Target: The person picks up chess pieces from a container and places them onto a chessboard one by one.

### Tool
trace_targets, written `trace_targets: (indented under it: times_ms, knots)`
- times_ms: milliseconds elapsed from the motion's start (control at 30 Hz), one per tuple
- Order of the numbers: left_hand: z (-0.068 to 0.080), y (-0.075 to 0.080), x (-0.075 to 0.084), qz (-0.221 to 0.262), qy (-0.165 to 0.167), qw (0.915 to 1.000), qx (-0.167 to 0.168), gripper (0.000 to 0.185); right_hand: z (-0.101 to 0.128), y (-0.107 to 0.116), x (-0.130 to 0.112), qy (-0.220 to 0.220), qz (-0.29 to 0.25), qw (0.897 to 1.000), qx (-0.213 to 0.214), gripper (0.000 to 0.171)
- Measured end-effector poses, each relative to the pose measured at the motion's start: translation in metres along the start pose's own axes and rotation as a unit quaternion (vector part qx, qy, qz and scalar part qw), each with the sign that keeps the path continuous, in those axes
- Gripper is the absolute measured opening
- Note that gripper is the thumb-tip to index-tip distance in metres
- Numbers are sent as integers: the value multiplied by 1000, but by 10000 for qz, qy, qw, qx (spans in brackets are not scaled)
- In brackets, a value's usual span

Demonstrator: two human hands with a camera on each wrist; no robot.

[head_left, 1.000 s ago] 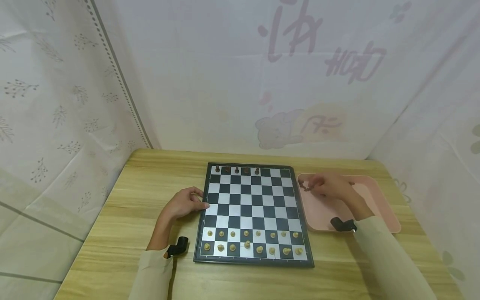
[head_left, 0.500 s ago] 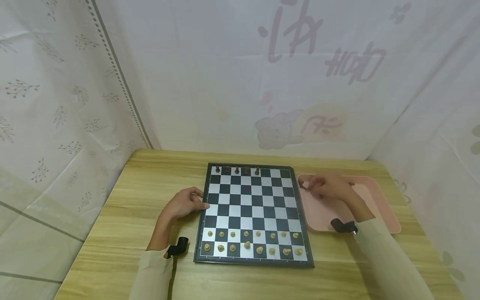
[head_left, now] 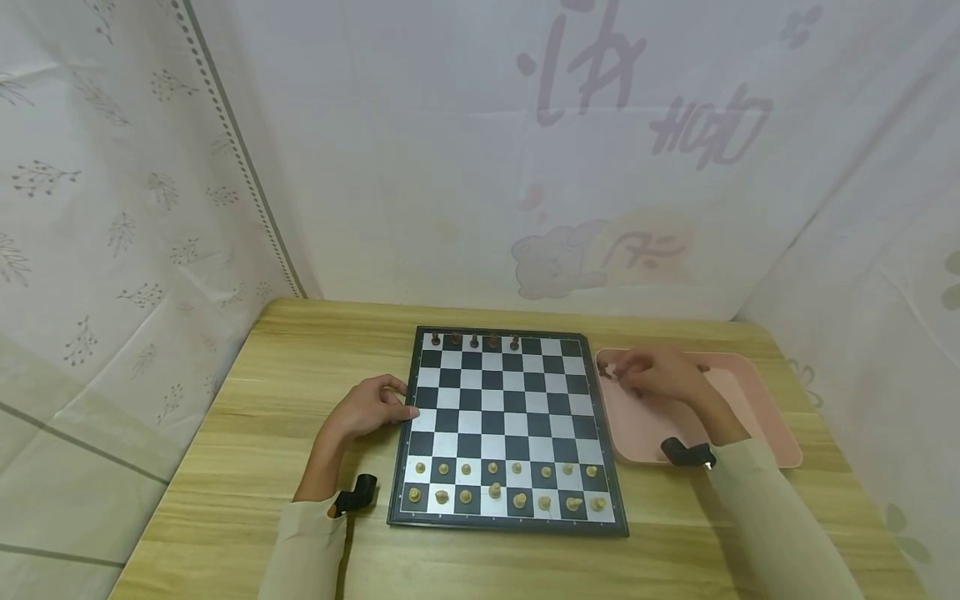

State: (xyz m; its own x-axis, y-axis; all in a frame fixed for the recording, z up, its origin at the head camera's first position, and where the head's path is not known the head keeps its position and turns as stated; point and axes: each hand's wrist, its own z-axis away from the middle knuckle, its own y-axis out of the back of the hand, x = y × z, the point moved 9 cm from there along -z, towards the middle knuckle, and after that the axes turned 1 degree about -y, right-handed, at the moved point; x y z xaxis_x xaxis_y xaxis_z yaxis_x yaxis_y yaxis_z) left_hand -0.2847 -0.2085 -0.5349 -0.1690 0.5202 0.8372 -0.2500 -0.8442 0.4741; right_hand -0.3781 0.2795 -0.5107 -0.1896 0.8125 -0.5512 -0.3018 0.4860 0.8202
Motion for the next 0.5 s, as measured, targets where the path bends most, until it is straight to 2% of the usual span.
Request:
trace_targets:
  times_ms: [300,500]
  knots:
    - [0,0,0,10,6,10000,-9,44,0,1,4,-239,-276,9993,-8,23]
    - [0,0,2,-58,-68,10000,-6,44,3,4,1,-93,-751,9971,27,22]
